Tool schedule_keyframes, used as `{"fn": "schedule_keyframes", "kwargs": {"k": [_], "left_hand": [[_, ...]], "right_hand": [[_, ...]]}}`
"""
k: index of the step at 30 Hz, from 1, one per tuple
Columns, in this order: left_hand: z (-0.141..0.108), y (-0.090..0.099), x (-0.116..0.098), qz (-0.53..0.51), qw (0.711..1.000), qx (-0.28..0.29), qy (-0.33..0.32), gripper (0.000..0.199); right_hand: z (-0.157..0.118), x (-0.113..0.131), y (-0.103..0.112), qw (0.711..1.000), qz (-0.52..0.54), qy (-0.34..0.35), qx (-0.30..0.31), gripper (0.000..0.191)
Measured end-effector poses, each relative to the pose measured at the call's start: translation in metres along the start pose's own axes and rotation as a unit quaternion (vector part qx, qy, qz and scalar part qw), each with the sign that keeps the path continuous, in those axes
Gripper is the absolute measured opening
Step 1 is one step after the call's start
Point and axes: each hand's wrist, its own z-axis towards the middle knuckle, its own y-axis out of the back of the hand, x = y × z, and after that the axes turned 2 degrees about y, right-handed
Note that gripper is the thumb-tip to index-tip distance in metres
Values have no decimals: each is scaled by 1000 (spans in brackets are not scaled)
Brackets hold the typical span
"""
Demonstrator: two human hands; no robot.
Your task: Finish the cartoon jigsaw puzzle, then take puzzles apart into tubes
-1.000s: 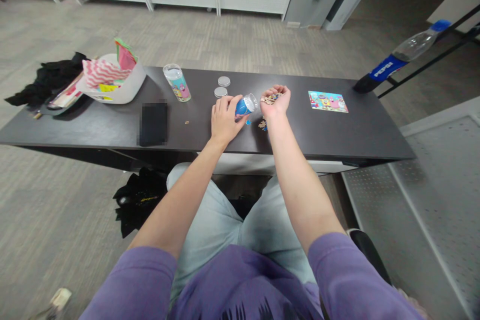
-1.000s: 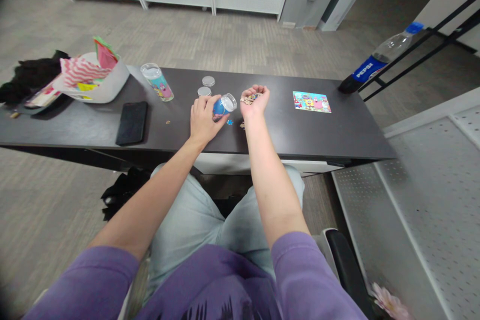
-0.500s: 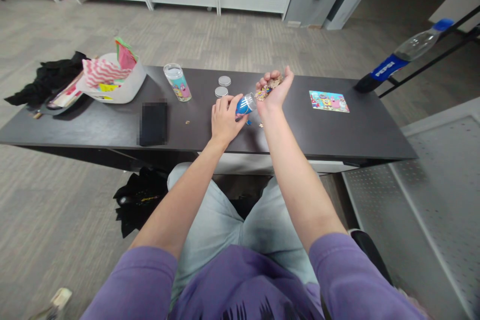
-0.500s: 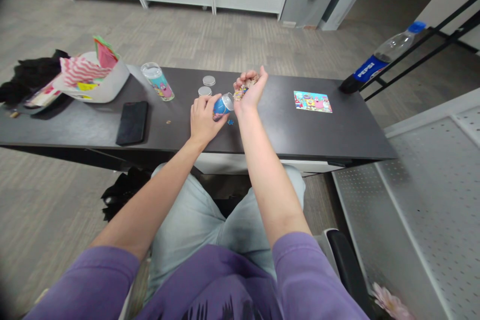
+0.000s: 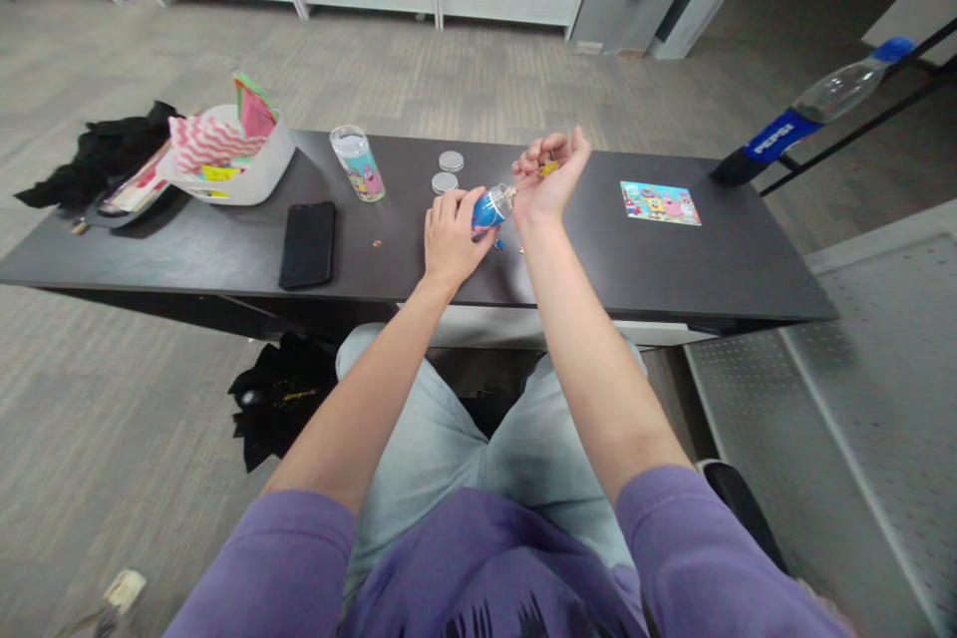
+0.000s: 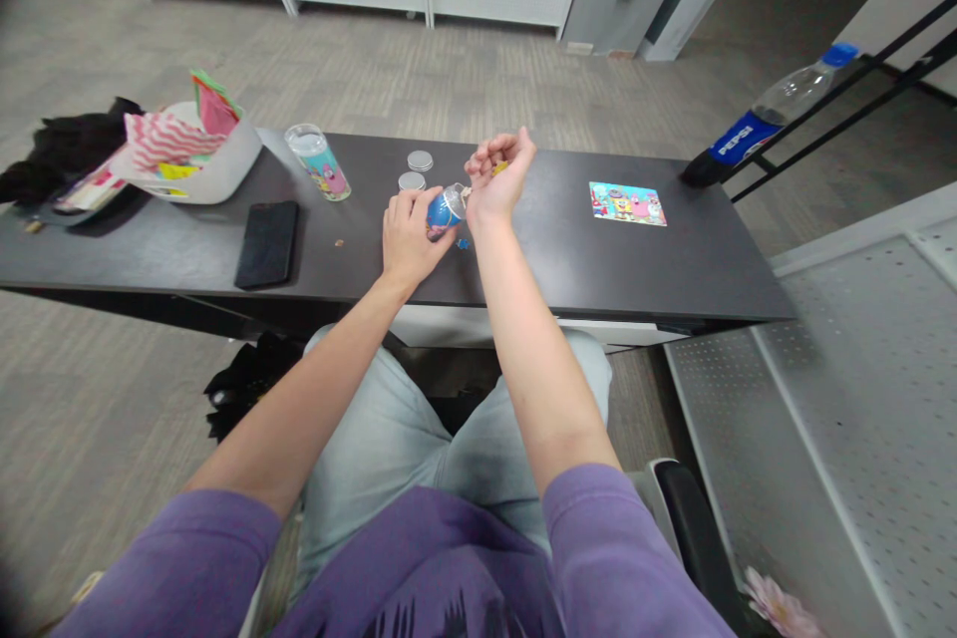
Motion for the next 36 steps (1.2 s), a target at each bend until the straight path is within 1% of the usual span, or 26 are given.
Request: {"fn": "schedule_keyframes", "kwargs": {"k": [4, 9, 13, 16, 18, 19, 20, 21, 22, 23, 25, 27, 29, 31, 33, 36], "left_hand": [[-1, 4, -2, 18, 1000, 5, 2, 64], [0, 5, -4, 22, 1000, 6, 7, 63], [0, 3, -3, 11, 1000, 0, 5, 63], [0, 0, 1, -6, 1000, -6, 4, 63], [1, -3, 4, -20, 1000, -14, 5, 65], [2, -5, 7, -29, 999, -19, 8, 65], [3, -7, 9, -38, 999, -26, 13, 65], [4, -10, 12, -47, 998, -33, 18, 65], [5, -12, 15, -57, 997, -41, 25, 65], [7, -15, 18, -67, 996, -49, 32, 66], [9, -21, 23, -85, 994, -61, 44, 68], [11, -25, 27, -100, 991, -70, 54, 68], [12, -28, 30, -109, 989, -77, 60, 67], [12, -29, 31, -114, 988, -83, 65, 66], [12, -28, 31, -115, 987, -87, 72, 65], [12, -26, 29, -109, 986, -94, 85, 64]], "right_hand": [[-2, 1, -3, 1000, 7, 9, 5, 72], [-5, 6, -1, 1000, -9, 19, 20, 78], [0, 5, 4, 997, -26, 48, 59, 82], [15, 6, 18, 991, -58, 79, 92, 84], [26, 12, 36, 983, -113, 108, 102, 83], [30, 17, 49, 973, -165, 124, 105, 82], [31, 24, 64, 955, -239, 139, 110, 80], [30, 31, 80, 919, -344, 150, 119, 78], [27, 38, 96, 865, -458, 149, 139, 76], [21, 46, 112, 838, -505, 138, 152, 72], [4, 59, 140, 797, -567, 120, 170, 64], [-16, 68, 158, 750, -625, 98, 196, 61], [-31, 71, 166, 701, -671, 84, 228, 61], [-40, 72, 166, 659, -701, 76, 260, 57], [-43, 73, 162, 629, -720, 71, 284, 47], [-42, 74, 158, 598, -738, 67, 304, 33]]}}
